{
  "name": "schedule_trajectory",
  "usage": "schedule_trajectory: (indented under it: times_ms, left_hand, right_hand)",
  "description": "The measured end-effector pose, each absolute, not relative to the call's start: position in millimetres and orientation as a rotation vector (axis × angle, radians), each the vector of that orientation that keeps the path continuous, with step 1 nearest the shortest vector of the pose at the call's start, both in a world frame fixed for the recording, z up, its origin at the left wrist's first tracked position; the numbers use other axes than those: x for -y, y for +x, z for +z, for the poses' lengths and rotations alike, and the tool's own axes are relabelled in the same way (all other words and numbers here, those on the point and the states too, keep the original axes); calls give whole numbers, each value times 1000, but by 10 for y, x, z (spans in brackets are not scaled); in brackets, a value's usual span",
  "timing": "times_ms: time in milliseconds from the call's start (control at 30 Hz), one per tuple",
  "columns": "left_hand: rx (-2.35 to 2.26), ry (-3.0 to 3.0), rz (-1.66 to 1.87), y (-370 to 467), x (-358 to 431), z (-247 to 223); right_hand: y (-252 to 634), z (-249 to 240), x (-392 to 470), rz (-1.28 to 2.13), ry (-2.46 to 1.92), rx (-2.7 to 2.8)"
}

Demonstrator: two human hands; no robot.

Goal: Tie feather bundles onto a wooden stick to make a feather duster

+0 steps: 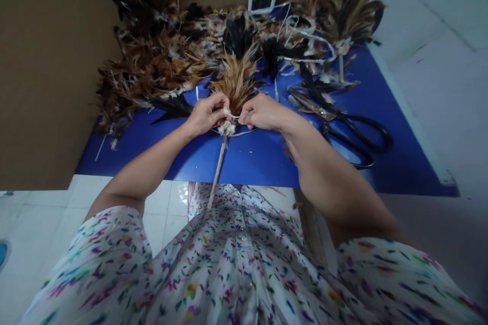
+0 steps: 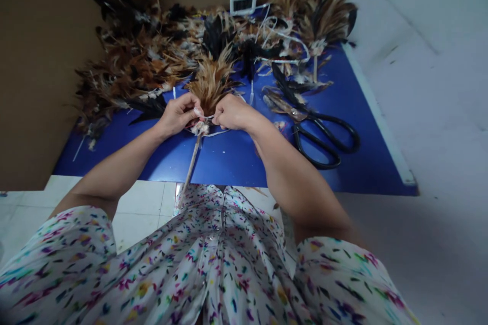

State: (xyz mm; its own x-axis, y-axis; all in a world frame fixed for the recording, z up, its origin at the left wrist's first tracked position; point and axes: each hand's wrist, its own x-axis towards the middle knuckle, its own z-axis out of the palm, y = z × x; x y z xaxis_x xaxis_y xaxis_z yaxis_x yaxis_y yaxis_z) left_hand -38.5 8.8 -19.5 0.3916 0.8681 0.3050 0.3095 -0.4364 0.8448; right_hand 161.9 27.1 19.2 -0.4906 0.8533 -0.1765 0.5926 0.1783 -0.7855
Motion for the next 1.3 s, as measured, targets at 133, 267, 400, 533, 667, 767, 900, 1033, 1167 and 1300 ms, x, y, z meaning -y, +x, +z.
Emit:
schedule_trajectory:
  times_ms: [133,267,400,533,667,767,900,1033,1167,1300]
  left_hand:
    - [-1102,2037,1041,-365,-57,-170]
    - [-1185,2188,1067,-353,-15,-121]
    - [-1192,2329,1024,-333,23,-72]
    - [-1203,2438,1026,-323,39,-74]
    - [-1242,2390,1077,-329,43,-99]
    - [-1226,2440,1087,-328,48,-93]
    - [-1202,2553,1062,-320,59,-67]
    - [-1139,2681,1041,-332,56,-76]
    - [-1121,2751,1032,-347,53,-96]
    - [-1193,2701,1057,-317,85,-66]
  right_hand:
    - [1654,284,-262,1424,-1286,2087]
    - [1651,311,-238,1478,-1280,2022]
    - [1635,288,-229,1498,-1275,1998]
    - [1629,281,-223,1519,-1252,1986]
    - [1638,284,-229,1520,-1257,1966]
    - [1646,294,-234,1511,-1265,1962]
    - [1642,325,-217,1535,-1302,1947]
    - [1628,335,-198,1563,-1291,1938]
    - [1626,323,-199,1603,-1268,1921]
    - [1642,347,-200,1623,-1260,1934]
